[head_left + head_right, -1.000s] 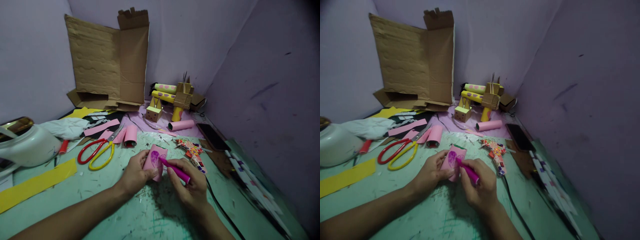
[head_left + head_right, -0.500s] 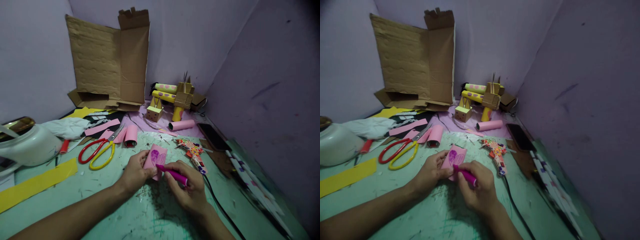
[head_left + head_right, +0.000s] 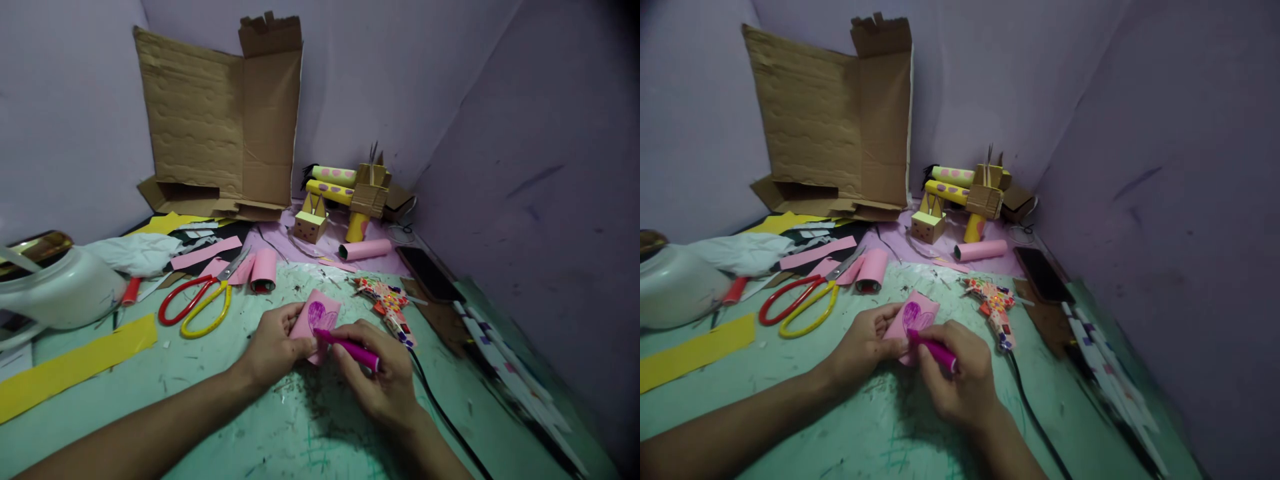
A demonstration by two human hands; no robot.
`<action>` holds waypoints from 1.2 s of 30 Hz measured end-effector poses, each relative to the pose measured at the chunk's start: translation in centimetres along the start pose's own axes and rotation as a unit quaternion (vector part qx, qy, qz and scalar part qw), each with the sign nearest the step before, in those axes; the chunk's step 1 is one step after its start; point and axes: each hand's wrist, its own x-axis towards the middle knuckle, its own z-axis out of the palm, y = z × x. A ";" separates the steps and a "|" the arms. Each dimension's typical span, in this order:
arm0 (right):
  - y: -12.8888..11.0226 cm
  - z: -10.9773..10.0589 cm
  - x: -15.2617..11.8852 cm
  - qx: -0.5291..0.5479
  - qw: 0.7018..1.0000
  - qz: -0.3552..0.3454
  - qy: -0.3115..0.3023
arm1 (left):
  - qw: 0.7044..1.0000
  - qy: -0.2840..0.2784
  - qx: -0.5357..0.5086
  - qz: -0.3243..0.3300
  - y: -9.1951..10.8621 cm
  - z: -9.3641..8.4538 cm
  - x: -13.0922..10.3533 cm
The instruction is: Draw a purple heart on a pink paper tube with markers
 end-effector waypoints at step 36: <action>0.0 -0.4 0.1 -0.019 0.998 0.022 0.054 | 0.999 -0.015 0.020 -0.021 0.2 0.2 -0.1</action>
